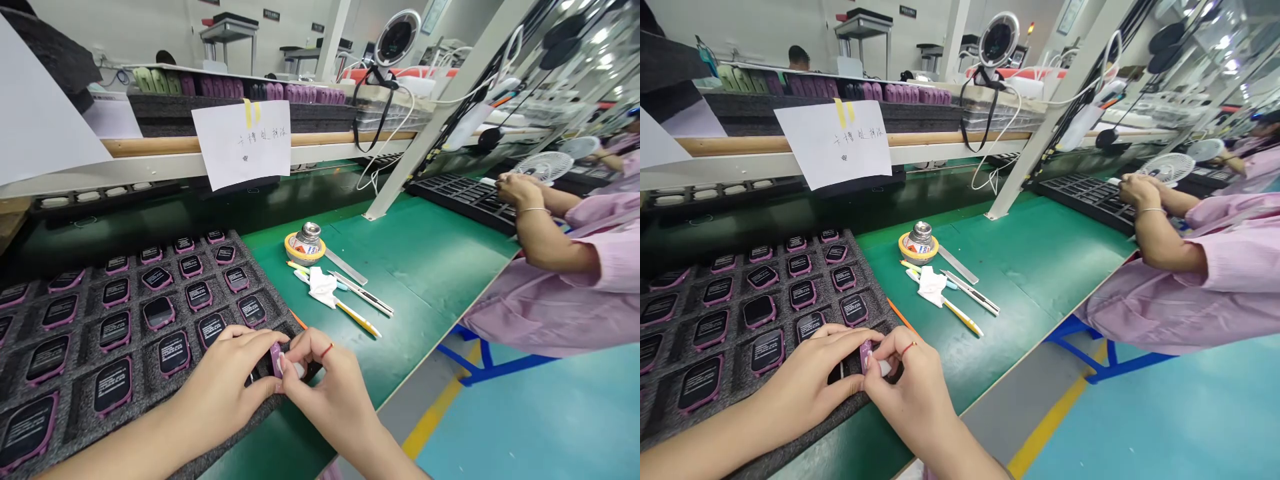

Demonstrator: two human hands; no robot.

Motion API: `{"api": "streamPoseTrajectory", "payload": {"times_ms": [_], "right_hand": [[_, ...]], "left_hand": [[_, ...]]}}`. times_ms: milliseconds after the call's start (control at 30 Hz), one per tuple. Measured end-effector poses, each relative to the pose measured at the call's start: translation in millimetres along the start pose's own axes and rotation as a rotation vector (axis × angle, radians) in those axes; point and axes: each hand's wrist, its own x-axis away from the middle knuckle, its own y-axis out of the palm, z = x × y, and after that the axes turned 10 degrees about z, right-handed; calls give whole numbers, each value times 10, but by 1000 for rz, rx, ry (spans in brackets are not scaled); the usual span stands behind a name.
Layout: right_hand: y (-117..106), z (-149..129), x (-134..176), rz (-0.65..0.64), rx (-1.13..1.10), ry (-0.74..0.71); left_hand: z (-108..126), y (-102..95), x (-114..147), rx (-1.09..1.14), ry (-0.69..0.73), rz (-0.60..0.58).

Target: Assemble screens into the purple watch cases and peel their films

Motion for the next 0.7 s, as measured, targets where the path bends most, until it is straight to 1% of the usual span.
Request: {"api": "streamPoseTrajectory", "payload": {"times_ms": [100,233,367,433,533,567,633,700], "right_hand": [[17,16,0,-4,-65,77],[1,14,-1,-43,-17,33],[19,22,-40,-52,-110,114],[29,35,-34,-46,-121,81],[3,46,14,-50,-63,-54],[-20,44,25,-60,-63,-72],[-87,36,9,-59,-112,-56],[-176,43,-76,11,-133,-43]], "left_hand": [[3,-15,-7,13,19,2],[-16,-1,-4,8,6,17],[-2,17,3,9,-10,11],[9,13,3,5,5,2],[3,0,5,-11,7,11],[-6,-6,9,-15,0,13],[-26,-19,19,-14,-20,9],[-42,-34,33,-4,-41,-5]]}}
